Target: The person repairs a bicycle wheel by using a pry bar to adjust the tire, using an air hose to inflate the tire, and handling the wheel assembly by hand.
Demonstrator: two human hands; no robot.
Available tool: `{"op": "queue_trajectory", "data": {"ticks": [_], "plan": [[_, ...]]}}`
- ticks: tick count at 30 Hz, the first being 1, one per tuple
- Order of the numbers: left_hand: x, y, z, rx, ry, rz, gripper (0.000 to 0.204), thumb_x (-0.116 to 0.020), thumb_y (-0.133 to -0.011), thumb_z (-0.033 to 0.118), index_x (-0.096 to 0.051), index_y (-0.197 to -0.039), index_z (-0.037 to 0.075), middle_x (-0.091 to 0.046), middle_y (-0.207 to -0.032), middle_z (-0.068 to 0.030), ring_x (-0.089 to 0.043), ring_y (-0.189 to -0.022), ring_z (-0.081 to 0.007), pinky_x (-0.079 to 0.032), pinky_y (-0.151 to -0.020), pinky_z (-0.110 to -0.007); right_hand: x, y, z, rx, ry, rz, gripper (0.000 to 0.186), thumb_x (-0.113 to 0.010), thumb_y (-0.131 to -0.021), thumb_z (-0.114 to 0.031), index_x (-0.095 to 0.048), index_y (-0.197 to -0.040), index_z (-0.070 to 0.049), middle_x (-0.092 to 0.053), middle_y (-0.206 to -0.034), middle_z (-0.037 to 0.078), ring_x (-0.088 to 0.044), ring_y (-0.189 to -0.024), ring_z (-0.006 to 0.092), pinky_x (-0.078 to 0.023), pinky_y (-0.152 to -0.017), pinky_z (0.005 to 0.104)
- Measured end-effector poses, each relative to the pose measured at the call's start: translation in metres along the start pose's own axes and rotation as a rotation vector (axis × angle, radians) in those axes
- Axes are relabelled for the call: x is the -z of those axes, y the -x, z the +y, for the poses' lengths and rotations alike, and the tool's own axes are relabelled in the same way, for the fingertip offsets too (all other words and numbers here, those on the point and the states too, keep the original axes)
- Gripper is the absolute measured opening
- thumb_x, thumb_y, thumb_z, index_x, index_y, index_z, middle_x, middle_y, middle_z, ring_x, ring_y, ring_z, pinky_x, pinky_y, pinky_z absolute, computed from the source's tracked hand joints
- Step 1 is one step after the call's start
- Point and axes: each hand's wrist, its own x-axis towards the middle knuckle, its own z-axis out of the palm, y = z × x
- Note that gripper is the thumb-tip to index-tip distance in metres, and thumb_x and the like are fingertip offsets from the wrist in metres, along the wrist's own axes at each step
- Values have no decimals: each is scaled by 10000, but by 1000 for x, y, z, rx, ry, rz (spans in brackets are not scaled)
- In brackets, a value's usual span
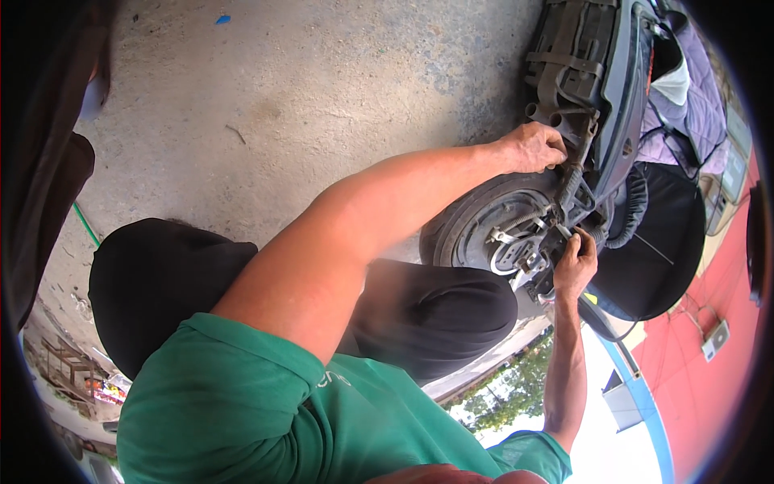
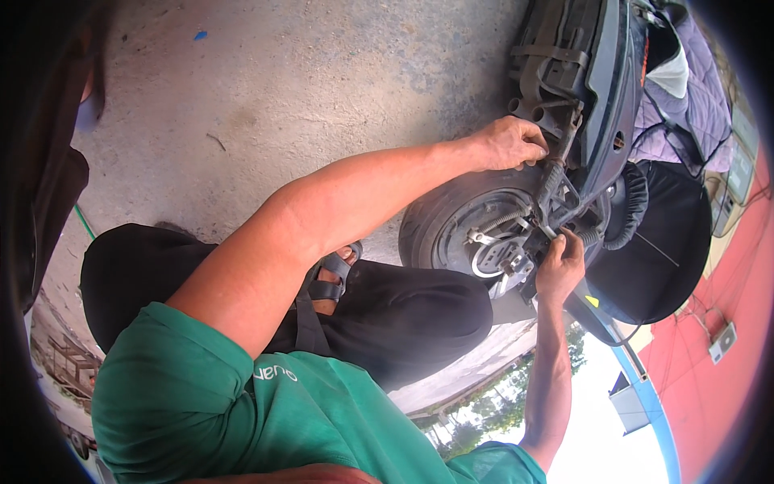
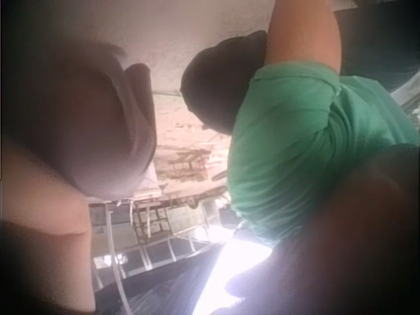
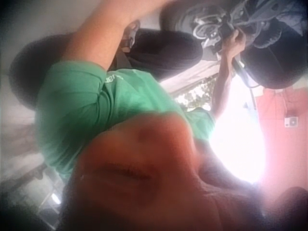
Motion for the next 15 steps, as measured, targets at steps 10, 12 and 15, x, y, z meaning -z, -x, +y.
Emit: {"op": "queue_trajectory", "data": {"ticks": [10,12,15], "plan": [[9,-7,-10,-121,-511,324,352,-660,-879,273,-709,-1173,85,-755,-1024,-127,-723,-943,-307,-564,-865,-405,-1,-2,5,25,-9,-2,240,-593,-977,-178,-706,-1096,-3,-722,-971,168,-691,-898,270,-519,-851,361],[5,-4,-1,-91,-525,288,408,-654,-878,287,-675,-1242,105,-749,-1055,-142,-712,-994,-329,-557,-892,-421,0,-1,5,11,-8,-3,242,-594,-977,-180,-708,-1096,-3,-722,-976,168,-692,-901,270,-519,-853,361],[2,-2,16,-52,-573,198,516,-646,-880,311,-601,-1363,136,-725,-1148,-171,-682,-1097,-356,-536,-956,-437,0,-1,5,6,-9,-4,245,-595,-978,-185,-710,-1097,-3,-724,-977,169,-694,-901,270,-520,-852,362]]}}
